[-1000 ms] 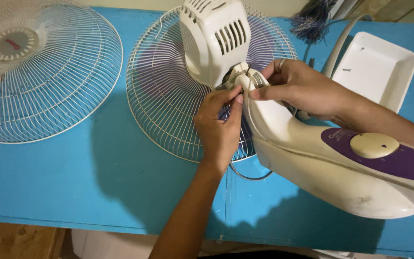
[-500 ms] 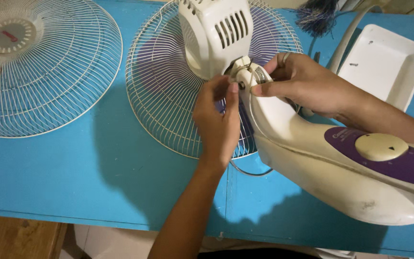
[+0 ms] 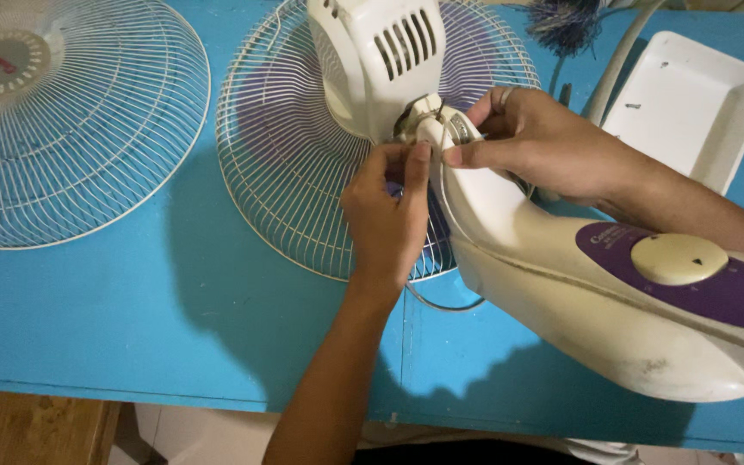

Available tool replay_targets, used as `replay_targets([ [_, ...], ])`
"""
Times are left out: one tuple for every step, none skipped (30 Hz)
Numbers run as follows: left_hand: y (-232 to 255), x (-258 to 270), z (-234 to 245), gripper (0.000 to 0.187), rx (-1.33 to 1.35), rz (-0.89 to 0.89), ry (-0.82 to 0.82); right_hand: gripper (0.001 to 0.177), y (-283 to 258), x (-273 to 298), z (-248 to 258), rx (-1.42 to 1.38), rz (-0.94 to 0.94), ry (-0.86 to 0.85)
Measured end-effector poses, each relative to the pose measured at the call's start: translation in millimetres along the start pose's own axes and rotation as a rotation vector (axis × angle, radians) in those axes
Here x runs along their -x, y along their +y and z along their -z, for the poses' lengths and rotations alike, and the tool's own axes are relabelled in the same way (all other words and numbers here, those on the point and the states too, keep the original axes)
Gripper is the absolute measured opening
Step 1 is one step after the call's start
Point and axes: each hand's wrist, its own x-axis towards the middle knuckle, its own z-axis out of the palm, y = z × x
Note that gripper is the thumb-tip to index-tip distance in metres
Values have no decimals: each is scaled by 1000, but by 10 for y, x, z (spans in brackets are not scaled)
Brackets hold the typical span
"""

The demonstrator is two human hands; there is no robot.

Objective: The person assembles a table fan by attaching the motor housing to the fan cage and securing it with screws. They use a screwdriver to tighten multiple screws on the back of the motor housing and then attach the control panel to the front of the fan.

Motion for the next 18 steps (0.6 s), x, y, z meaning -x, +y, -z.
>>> replay_targets([
  [-9,2,-6,13,-34,42,-27,44,3,8,-3,-11,-4,6],
  [-14,6,4,14,-18,-39,-9,45,-2,1,-6,-23,-5,10],
  [-13,11,16,16,-3,-119,8,45,-7,0,-12,-35,-7,14],
  [-7,2,20,17,15,-204,23,45,-16,5,-8,-31,-10,13],
  [3,-2,19,19,107,-182,24,46,-23,16,1,-27,-13,11],
  [9,7,15,21,198,-156,24,46,-24,28,4,-23,-18,9],
  [12,17,9,23,289,-130,25,46,-24,29,0,-24,1,13],
  [11,29,6,22,209,-131,31,47,-27,25,-12,-25,19,14],
  [5,40,0,21,129,-130,36,47,-30,25,-20,-26,38,16],
  [-5,32,-7,20,50,-135,40,46,-37,26,-21,-19,33,16],
  [-19,23,-14,18,33,-140,50,45,-43,29,-24,-12,28,16],
  [-37,30,-29,17,20,-143,55,45,-41,45,-22,-5,18,19],
  [-57,40,-43,15,7,-145,61,44,-39,48,-18,1,23,24],
  [-80,60,-48,15,-12,-169,67,44,-35,46,-20,4,26,27],
  [-103,77,-47,14,-30,-194,72,44,-28,47,-25,8,29,30],
  [-120,76,-51,14,-46,-221,79,43,-24,47,-18,6,35,28],
  [-135,66,-49,14,-84,-278,71,42,-21,43,-9,4,41,27],
  [-146,59,-29,13,-125,-332,62,42,-14,47,-11,-1,45,23],
])
